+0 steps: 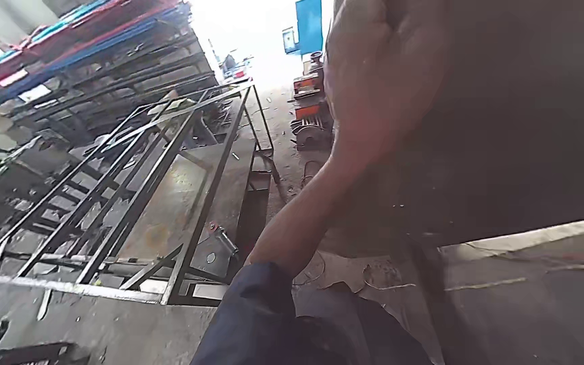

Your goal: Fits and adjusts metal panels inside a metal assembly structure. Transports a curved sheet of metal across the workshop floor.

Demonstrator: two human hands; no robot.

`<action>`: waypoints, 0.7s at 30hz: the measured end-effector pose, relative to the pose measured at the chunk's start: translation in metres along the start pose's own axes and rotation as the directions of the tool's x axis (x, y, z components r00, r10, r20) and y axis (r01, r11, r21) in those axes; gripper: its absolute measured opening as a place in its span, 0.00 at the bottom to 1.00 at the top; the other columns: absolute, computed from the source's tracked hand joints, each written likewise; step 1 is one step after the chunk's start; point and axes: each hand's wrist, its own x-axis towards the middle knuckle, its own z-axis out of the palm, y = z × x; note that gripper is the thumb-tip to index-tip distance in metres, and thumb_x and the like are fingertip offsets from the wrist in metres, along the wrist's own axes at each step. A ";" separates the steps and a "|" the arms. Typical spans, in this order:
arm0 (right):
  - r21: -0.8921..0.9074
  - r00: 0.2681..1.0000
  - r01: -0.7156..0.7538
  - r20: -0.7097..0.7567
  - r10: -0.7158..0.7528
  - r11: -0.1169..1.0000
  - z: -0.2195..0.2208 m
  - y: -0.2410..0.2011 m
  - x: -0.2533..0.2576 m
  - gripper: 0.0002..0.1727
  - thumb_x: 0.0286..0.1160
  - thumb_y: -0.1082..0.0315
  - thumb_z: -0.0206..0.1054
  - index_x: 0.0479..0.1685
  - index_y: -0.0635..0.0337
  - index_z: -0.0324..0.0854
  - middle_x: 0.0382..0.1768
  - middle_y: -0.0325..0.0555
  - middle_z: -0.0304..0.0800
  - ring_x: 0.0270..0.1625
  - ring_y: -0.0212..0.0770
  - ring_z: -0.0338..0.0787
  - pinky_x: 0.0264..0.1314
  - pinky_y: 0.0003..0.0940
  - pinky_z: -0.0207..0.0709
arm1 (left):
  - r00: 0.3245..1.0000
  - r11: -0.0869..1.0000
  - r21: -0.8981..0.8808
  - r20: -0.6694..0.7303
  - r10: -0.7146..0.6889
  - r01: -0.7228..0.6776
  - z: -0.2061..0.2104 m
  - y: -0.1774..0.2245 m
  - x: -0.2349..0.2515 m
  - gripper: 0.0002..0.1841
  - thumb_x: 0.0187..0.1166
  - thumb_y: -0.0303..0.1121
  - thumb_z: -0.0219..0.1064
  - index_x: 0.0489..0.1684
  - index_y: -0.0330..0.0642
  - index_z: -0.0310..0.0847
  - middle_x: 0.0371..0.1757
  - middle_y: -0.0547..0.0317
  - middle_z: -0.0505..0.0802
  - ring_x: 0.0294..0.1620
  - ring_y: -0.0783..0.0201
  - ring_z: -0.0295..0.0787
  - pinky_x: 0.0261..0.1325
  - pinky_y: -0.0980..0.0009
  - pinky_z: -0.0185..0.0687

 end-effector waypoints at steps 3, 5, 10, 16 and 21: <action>0.126 0.984 0.159 0.055 -0.167 0.979 0.057 0.012 0.052 0.31 0.72 0.61 0.75 0.68 0.76 0.75 0.56 0.55 0.91 0.59 0.35 0.91 0.67 0.33 0.84 | 0.993 0.997 0.078 -0.114 0.009 0.000 -0.048 -0.023 0.041 0.15 0.77 0.18 0.65 0.16 0.35 0.76 0.17 0.53 0.81 0.22 0.63 0.82 0.27 0.67 0.82; 0.091 0.968 0.161 0.180 -0.176 0.983 0.093 -0.026 0.080 0.35 0.74 0.57 0.75 0.73 0.73 0.72 0.62 0.57 0.88 0.64 0.38 0.88 0.72 0.37 0.82 | 0.973 0.995 0.095 -0.223 0.058 -0.037 -0.092 -0.031 0.068 0.14 0.75 0.15 0.64 0.16 0.33 0.75 0.16 0.51 0.80 0.21 0.60 0.82 0.26 0.65 0.83; -0.015 0.850 0.326 0.442 -0.286 0.945 0.187 -0.159 0.149 0.28 0.68 0.60 0.79 0.63 0.68 0.80 0.50 0.56 0.90 0.52 0.44 0.91 0.59 0.49 0.85 | 0.831 0.967 0.255 -0.532 0.165 -0.029 -0.240 0.002 0.108 0.03 0.85 0.22 0.57 0.39 0.34 0.74 0.29 0.49 0.84 0.31 0.58 0.85 0.34 0.59 0.87; 0.282 0.417 0.597 0.691 -0.590 0.751 0.311 -0.335 0.159 0.26 0.60 0.62 0.85 0.57 0.62 0.81 0.42 0.55 0.90 0.43 0.51 0.90 0.48 0.58 0.84 | 0.595 0.845 0.505 -0.737 0.319 0.173 -0.461 0.097 0.017 0.16 0.83 0.38 0.68 0.63 0.41 0.79 0.50 0.52 0.92 0.53 0.57 0.92 0.57 0.54 0.91; 0.439 -0.017 0.753 0.758 -0.653 0.490 0.423 -0.471 0.092 0.34 0.53 0.47 0.86 0.56 0.60 0.84 0.49 0.55 0.90 0.54 0.53 0.89 0.60 0.62 0.79 | 0.223 0.667 0.531 -0.840 0.495 0.522 -0.557 0.141 -0.122 0.28 0.80 0.51 0.71 0.72 0.42 0.78 0.62 0.52 0.90 0.63 0.59 0.89 0.64 0.55 0.89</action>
